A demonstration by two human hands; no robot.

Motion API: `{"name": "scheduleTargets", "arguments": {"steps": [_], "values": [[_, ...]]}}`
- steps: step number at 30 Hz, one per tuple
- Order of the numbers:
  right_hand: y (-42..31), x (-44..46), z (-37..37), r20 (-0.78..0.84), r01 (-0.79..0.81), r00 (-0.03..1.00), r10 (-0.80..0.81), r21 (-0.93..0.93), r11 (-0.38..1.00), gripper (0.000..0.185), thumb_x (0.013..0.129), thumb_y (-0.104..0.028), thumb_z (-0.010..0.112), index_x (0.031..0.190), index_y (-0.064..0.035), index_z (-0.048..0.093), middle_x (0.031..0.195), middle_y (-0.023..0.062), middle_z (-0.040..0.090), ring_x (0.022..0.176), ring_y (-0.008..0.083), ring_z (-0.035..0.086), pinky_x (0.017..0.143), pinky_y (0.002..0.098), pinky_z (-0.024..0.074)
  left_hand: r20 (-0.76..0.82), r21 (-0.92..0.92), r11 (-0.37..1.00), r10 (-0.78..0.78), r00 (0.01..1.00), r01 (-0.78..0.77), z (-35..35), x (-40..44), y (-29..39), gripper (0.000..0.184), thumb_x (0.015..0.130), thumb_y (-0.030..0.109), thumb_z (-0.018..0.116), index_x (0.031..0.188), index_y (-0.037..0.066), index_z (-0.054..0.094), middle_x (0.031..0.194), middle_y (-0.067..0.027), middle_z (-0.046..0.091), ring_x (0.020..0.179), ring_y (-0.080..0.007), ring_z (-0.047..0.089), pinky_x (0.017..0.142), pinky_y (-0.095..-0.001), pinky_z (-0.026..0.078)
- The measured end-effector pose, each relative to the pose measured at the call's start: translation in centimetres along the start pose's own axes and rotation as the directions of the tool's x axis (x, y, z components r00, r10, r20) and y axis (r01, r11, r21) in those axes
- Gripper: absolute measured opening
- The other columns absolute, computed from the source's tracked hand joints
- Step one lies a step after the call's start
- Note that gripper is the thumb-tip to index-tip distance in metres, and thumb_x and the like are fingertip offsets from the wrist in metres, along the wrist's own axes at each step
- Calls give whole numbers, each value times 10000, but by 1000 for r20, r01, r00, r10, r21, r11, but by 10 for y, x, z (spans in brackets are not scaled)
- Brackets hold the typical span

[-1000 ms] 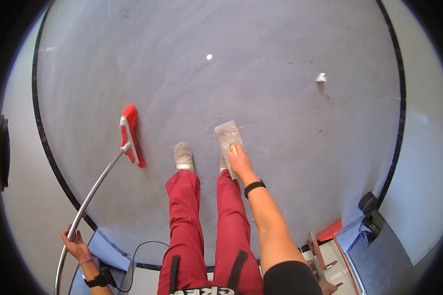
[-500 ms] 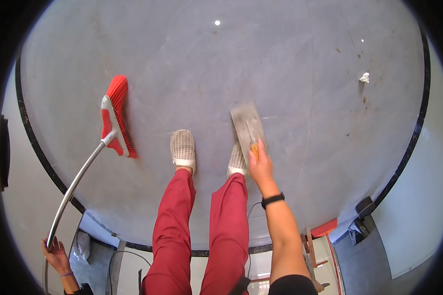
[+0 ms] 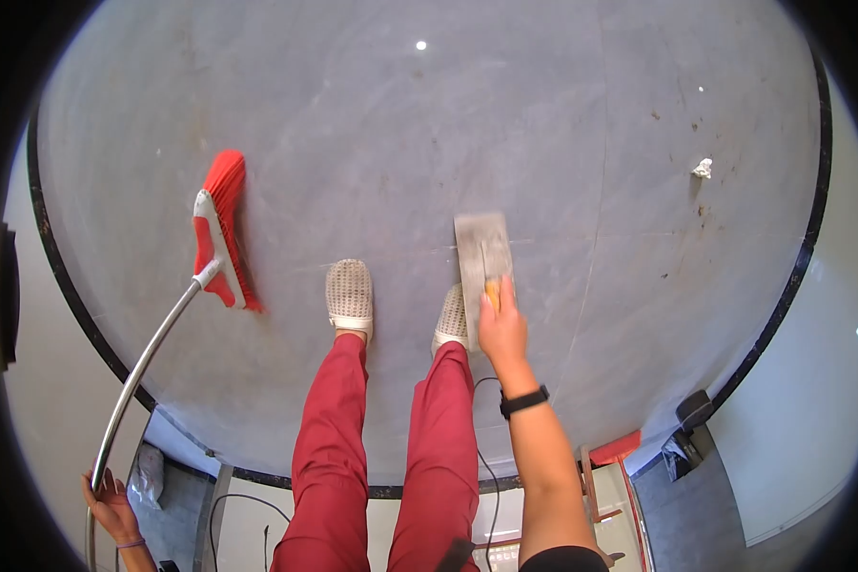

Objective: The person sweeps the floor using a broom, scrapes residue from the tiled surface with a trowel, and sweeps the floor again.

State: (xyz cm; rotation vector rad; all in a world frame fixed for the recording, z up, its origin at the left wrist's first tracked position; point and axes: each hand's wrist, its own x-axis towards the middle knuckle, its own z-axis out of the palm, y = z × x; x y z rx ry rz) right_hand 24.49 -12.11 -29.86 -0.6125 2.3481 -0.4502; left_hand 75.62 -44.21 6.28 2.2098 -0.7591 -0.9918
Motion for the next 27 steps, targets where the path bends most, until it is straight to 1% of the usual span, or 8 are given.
{"name": "scheduleTargets", "arguments": {"steps": [4, 8, 11, 13, 16, 19, 22, 27], "values": [[-7, 13, -5, 42, -72, 997, 70, 44, 996, 490, 855, -205, 518, 1283, -5, 385, 982, 287, 576, 885, 438, 564, 719, 449, 473, -16, -12, 1000, -7, 1000, 7, 3, -1, -6, 220, 899, 309, 506, 958, 110, 579, 1104, -78, 606, 852, -124, 594, 620, -230, 455], [24, -21, 1, 1, 43, 999, -43, 8, 999, 481, 857, -220, 515, 1279, -24, 394, 979, 275, 583, 878, 441, 564, 713, 455, 472, 24, -24, 1000, 1, 1000, 0, 0, -10, -8, 226, 907, 283, 496, 1009, 100, 580, 1127, -83, 596, 865, -153, 616, 593, -241, 501], [-20, 8, -4, 121, -94, 988, 97, -34, 995, 477, 857, -219, 516, 1286, -50, 396, 986, 265, 589, 879, 441, 566, 712, 452, 474, -30, -26, 1000, -9, 1000, 9, 8, -12, -13, 225, 909, 281, 494, 1011, 99, 580, 1134, -89, 592, 849, -155, 617, 589, -239, 498], [-43, 26, -2, 212, -172, 960, 181, -61, 983, 488, 860, -206, 520, 1294, -26, 385, 1113, 264, 541, 985, 410, 550, 803, 399, 471, -56, -24, 1000, -17, 998, 16, 2, -14, -12, 223, 910, 278, 493, 1010, 100, 580, 1139, -93, 590, 844, -155, 616, 594, -240, 498], [-11, 3, 8, 52, 17, 999, -15, -30, 999, 479, 855, -224, 518, 1292, -72, 393, 933, 264, 601, 845, 438, 573, 693, 458, 473, 9, -39, 999, -21, 1000, 21, 3, -12, -11, 224, 912, 277, 487, 1012, 99, 579, 1149, -100, 584, 848, -149, 610, 626, -247, 495], [7, -12, 8, -18, 111, 993, -112, -46, 993, 469, 856, -231, 515, 1281, -70, 398, 898, 266, 603, 819, 439, 576, 673, 473, 468, 27, -32, 999, 11, 1000, -10, 1, -17, -13, 228, 917, 276, 476, 1014, 96, 577, 1160, -102, 578, 848, -143, 606, 656, -248, 491], [-40, 43, 4, 148, -43, 988, 54, -74, 996, 471, 856, -235, 514, 1278, -60, 399, 910, 273, 597, 812, 438, 579, 675, 477, 467, 34, 0, 999, 33, 999, -33, 4, -15, -15, 234, 922, 278, 466, 1015, 93, 577, 1173, -102, 570, 847, -138, 605, 662, -240, 486], [-47, 54, 5, 85, 32, 996, -25, -71, 997, 472, 853, -237, 515, 1272, -52, 400, 922, 276, 591, 810, 446, 572, 664, 487, 465, 43, 6, 998, 57, 997, -58, 3, -22, -19, 256, 933, 275, 444, 1044, 84, 572, 1160, -96, 574, 837, -113, 594, 678, -209, 474]]}}
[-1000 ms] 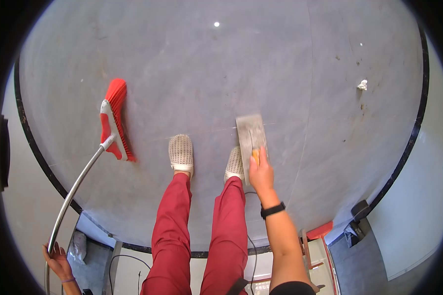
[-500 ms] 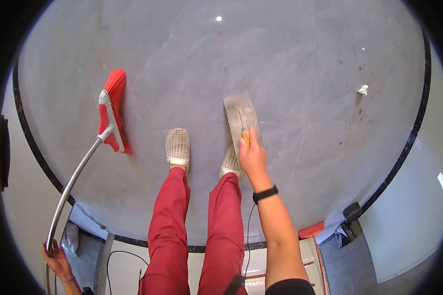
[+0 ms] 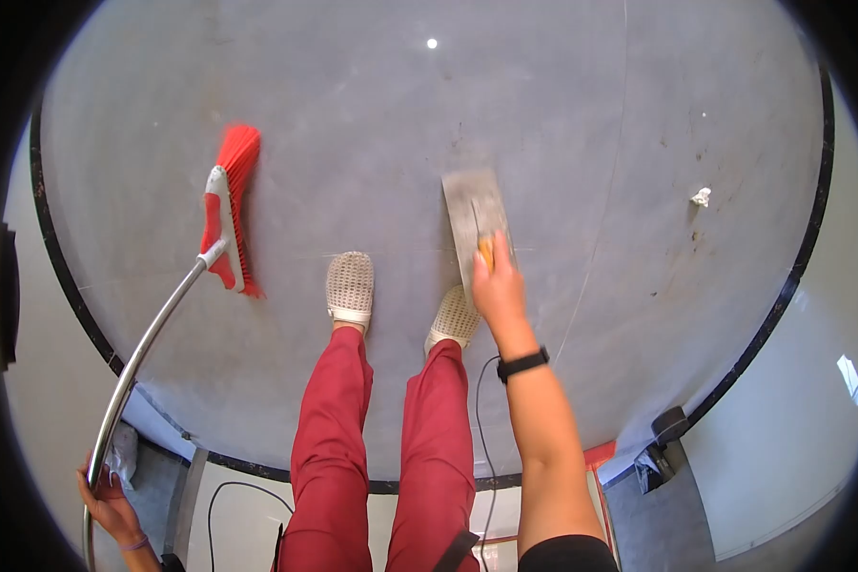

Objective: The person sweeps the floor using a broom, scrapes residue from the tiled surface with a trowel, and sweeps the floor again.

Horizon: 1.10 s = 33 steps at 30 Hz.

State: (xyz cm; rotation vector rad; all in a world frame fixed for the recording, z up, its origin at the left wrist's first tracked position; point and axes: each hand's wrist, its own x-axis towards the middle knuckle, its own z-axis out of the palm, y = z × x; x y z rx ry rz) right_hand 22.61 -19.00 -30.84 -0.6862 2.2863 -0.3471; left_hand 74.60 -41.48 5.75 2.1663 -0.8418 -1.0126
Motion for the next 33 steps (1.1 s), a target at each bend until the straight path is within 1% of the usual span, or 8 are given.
{"name": "scheduleTargets", "arguments": {"steps": [4, 7, 15, 18, 23, 29, 31, 33], "values": [[39, -42, 8, -73, 95, 992, -100, -70, 993, 466, 855, -240, 512, 1267, -60, 390, 911, 274, 591, 809, 458, 562, 654, 495, 461, 13, 13, 998, 60, 998, -60, -3, -3, -3, 265, 939, 269, 431, 1062, 80, 570, 1146, -91, 577, 828, -98, 581, 677, -190, 467], [-12, 14, 3, -25, 94, 995, -94, -18, 995, 456, 857, -245, 509, 1256, -57, 394, 909, 275, 590, 810, 458, 563, 659, 489, 464, 9, 32, 996, 77, 997, -77, 12, -5, -1, 288, 948, 281, 410, 1070, 71, 565, 1159, -90, 560, 874, -96, 558, 719, -207, 456], [-12, 9, 2, 10, 151, 989, -151, -80, 985, 497, 853, -253, 505, 1281, -35, 377, 964, 291, 578, 839, 446, 572, 698, 476, 471, 255, 112, 962, 215, 943, -250, 18, -20, -14, 326, 962, 281, 341, 1113, 37, 495, 1189, -104, 498, 843, -112, 496, 735, -232, 394], [-23, -5, 12, 159, 92, 985, -67, -155, 984, 525, 854, -264, 506, 1297, -20, 367, 994, 282, 580, 864, 430, 581, 728, 466, 471, 202, 120, 959, 230, 952, -257, 20, -21, -19, 324, 957, 286, 344, 1098, 39, 500, 1204, -113, 486, 845, -120, 492, 745, -243, 396], [-82, 64, 15, -2, 26, 1000, -26, -35, 999, 513, 858, -248, 493, 1301, -22, 366, 1004, 281, 580, 903, 435, 567, 747, 468, 464, 173, 120, 964, 214, 961, -236, 10, -23, -24, 322, 953, 292, 350, 1094, 43, 498, 1204, -116, 483, 846, -125, 487, 758, -253, 395], [-37, 22, 14, 118, 82, 990, -71, -84, 993, 520, 851, -245, 508, 1299, -15, 378, 1117, 255, 551, 970, 417, 558, 833, 408, 453, 198, 111, 970, 193, 961, -218, 15, -28, -27, 321, 952, 292, 350, 1094, 44, 497, 1209, -120, 478, 855, -129, 490, 772, -260, 397], [-35, 43, 13, -18, 163, 987, -163, 16, 987, 492, 848, -223, 505, 1280, -8, 405, 1120, 249, 554, 1002, 411, 548, 852, 387, 451, 199, 122, 970, 185, 962, -212, 15, -30, -27, 320, 952, 291, 349, 1093, 44, 497, 1210, -121, 477, 854, -132, 489, 774, -261, 397], [-60, 91, 7, -58, 93, 994, -88, 86, 992, 362, 853, -219, 495, 1161, -30, 487, 998, 236, 595, 924, 402, 570, 776, 402, 459, 169, 122, 970, 189, 967, -211, 15, -30, -30, 318, 953, 288, 347, 1092, 43, 494, 1212, -124, 473, 850, -135, 486, 769, -262, 395]]}}
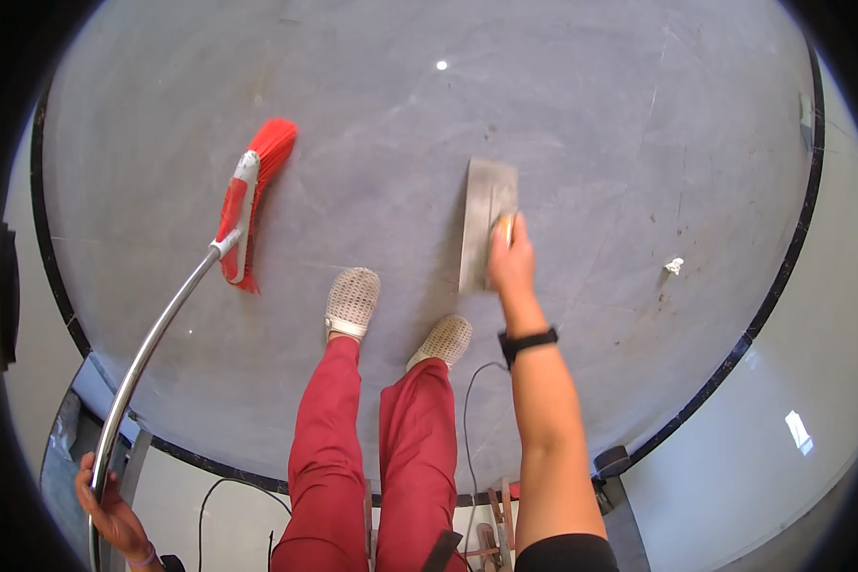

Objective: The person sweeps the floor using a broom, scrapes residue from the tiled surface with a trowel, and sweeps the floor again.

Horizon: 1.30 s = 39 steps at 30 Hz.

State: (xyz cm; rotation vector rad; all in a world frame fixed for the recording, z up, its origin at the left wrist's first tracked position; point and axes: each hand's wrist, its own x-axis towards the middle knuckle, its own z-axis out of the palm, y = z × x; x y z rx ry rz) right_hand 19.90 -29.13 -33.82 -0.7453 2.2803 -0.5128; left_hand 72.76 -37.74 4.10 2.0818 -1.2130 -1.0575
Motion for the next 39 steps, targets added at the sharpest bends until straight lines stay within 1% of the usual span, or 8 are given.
{"name": "scheduleTargets", "arguments": {"steps": [4, 8, 16, 20, 29, 33, 37, 39], "values": [[-34, 64, -14, 41, -185, 982, 183, 55, 981, 263, 859, -238, 489, 1028, -37, 508, 870, 228, 597, 828, 397, 570, 708, 431, 440, 4, -8, 1000, -3, 1000, 3, 1, -3, 3, 314, 953, 283, 346, 1087, 42, 495, 1211, -130, 474, 846, -136, 483, 770, -263, 394], [18, 19, -23, 9, 56, 998, -55, -181, 982, 438, 860, -250, 487, 1240, -35, 454, 1091, 231, 574, 1011, 346, 563, 862, 367, 430, 31, -17, 1000, 13, 999, -13, -1, -6, -2, 311, 956, 272, 338, 1085, 37, 493, 1208, -132, 476, 844, -136, 482, 768, -260, 393], [-72, 84, -41, 153, -395, 908, 391, 0, 919, 272, 863, -264, 480, 1024, -50, 526, 822, 195, 613, 782, 368, 584, 692, 409, 454, -19, -16, 1000, -2, 1000, 1, 5, -7, 1, 308, 953, 267, 334, 1082, 39, 497, 1197, -142, 480, 841, -138, 484, 762, -265, 393], [4, 38, -47, 151, 40, 989, -4, -235, 971, 356, 856, -256, 490, 1159, -73, 519, 992, 249, 597, 967, 392, 567, 793, 406, 455, 19, -14, 1000, 12, 1000, -11, 10, -13, 1, 297, 948, 271, 338, 1053, 42, 495, 1188, -143, 480, 821, -141, 472, 749, -273, 387], [-51, 86, -17, 122, -84, 989, 83, 1, 996, 443, 839, -242, 504, 1236, -56, 444, 1032, 258, 575, 980, 423, 535, 799, 415, 453, 121, -16, 985, 173, 977, -173, 34, -9, 15, 323, 921, 157, 362, 1096, -74, 503, 1080, -240, 550, 966, -309, 551, 830, -409, 487], [10, 13, -8, 15, 167, 986, -167, -109, 980, 492, 856, -270, 497, 1286, -49, 406, 1041, 266, 572, 965, 424, 543, 806, 434, 452, 73, -61, 985, 166, 983, -162, 42, -7, 21, 269, 904, 121, 370, 981, -83, 528, 960, -229, 587, 894, -312, 579, 788, -377, 508], [51, -121, -14, 177, 90, 983, -55, -200, 976, 507, 860, -259, 507, 1313, -76, 373, 963, 254, 598, 840, 420, 588, 684, 452, 481, 74, 56, 966, 247, 966, -252, 39, -11, 15, 245, 899, 133, 396, 943, -59, 540, 933, -210, 594, 828, -271, 581, 733, -347, 509], [47, -142, -2, 257, 78, 966, -20, -216, 973, 517, 860, -254, 506, 1324, -83, 357, 945, 249, 605, 836, 419, 589, 685, 459, 479, 35, 16, 999, 41, 999, -41, 17, -17, 1, 284, 944, 260, 328, 1041, 49, 491, 1188, -143, 469, 812, -144, 465, 745, -277, 382]]}}
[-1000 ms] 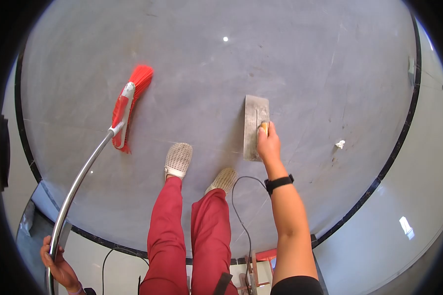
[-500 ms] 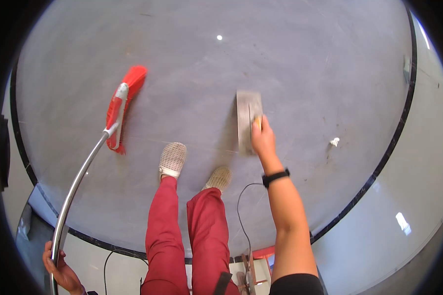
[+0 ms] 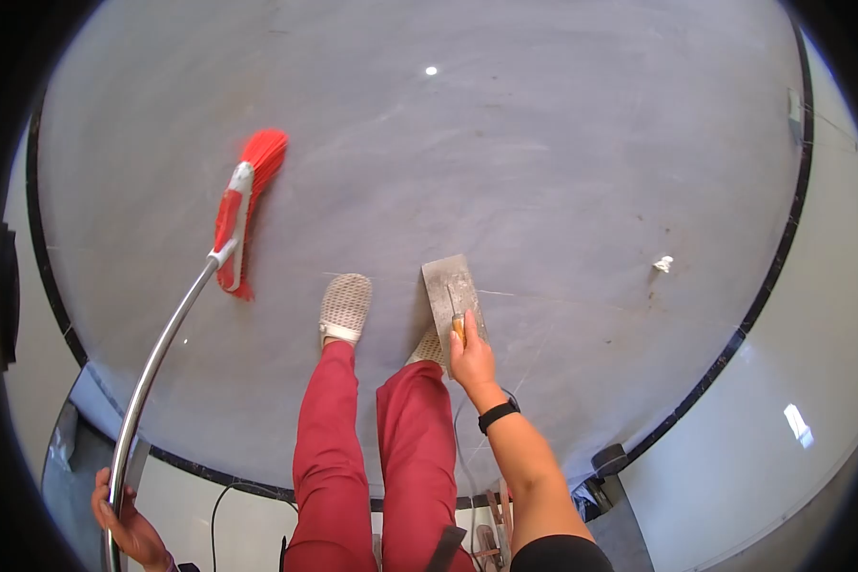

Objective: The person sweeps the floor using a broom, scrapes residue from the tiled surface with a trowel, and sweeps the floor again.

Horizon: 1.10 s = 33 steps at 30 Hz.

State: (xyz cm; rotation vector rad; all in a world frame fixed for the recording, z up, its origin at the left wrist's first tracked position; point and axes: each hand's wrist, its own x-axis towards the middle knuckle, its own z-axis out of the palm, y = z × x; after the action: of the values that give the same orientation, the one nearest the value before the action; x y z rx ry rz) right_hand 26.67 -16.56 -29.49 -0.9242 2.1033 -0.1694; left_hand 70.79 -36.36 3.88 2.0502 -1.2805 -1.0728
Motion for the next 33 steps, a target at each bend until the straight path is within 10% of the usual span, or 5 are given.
{"name": "scheduleTargets", "arguments": {"steps": [15, 33], "values": [[-24, 25, 5, -146, 56, 987, -61, -38, 998, 498, 858, -250, 492, 1312, -101, 351, 835, 241, 614, 768, 422, 585, 634, 500, 450, 46, -5, 1000, 31, 998, -31, 1, -8, 0, 293, 945, 260, 328, 1060, 45, 490, 1190, -149, 471, 816, -145, 477, 753, -276, 395], [-64, 37, 7, 172, 154, 980, -99, -346, 925, 540, 838, -279, 539, 1333, -184, 345, 769, 208, 614, 667, 383, 601, 568, 469, 476, -11, -38, 999, 7, 1000, -7, 8, -17, 0, 280, 943, 244, 332, 1041, 39, 494, 1175, -175, 477, 826, -163, 491, 764, -289, 402]]}}
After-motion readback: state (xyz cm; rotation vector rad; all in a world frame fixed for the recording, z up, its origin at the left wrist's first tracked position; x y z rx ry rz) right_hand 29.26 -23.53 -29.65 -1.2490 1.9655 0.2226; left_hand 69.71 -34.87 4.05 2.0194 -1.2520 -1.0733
